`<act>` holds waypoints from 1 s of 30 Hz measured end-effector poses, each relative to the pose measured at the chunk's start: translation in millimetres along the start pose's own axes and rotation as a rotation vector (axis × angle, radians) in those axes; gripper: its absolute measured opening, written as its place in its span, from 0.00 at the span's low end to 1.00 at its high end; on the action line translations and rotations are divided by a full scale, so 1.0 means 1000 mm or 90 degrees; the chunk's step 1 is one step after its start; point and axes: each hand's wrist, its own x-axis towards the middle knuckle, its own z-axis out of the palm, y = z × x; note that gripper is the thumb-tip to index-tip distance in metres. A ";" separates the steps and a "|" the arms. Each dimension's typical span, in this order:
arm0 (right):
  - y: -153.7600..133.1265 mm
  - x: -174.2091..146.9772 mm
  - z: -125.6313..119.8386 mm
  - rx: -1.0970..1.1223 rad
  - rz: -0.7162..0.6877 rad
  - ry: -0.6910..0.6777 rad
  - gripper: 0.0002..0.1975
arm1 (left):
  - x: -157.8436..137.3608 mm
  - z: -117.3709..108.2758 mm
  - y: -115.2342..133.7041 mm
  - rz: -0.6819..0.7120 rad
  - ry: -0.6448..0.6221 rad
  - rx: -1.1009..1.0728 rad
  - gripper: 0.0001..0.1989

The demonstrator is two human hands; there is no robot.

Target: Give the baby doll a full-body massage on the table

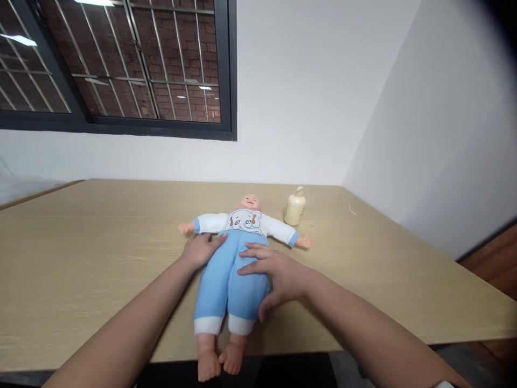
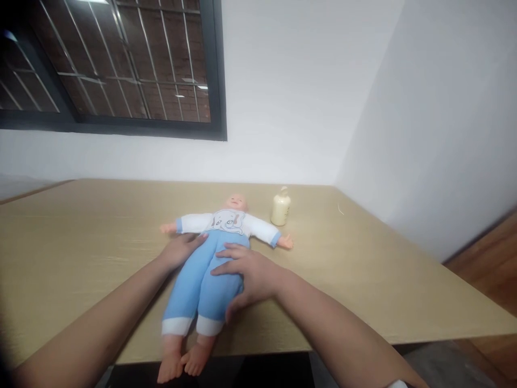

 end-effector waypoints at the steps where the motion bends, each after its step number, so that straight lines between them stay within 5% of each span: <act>1: 0.003 0.000 -0.001 0.014 0.010 0.040 0.36 | -0.001 -0.001 0.001 0.006 -0.016 0.011 0.33; 5: 0.020 0.002 -0.005 -0.011 0.191 0.219 0.17 | -0.005 -0.005 0.006 0.000 -0.052 0.041 0.34; 8: 0.031 0.002 -0.008 -0.095 0.416 0.244 0.20 | -0.006 -0.004 0.008 0.022 -0.043 0.048 0.32; 11: 0.038 0.002 -0.005 -0.118 0.534 0.184 0.28 | -0.005 0.001 0.008 0.071 -0.019 0.026 0.29; 15: 0.041 0.004 0.004 -0.045 0.512 0.149 0.31 | -0.003 0.007 0.006 0.058 0.025 -0.040 0.34; 23: 0.041 0.006 0.018 0.104 0.391 0.223 0.27 | -0.012 0.002 0.013 0.076 -0.059 -0.220 0.40; 30: 0.012 0.008 0.026 -0.011 0.248 0.315 0.33 | -0.020 -0.003 0.024 0.042 -0.115 -0.453 0.48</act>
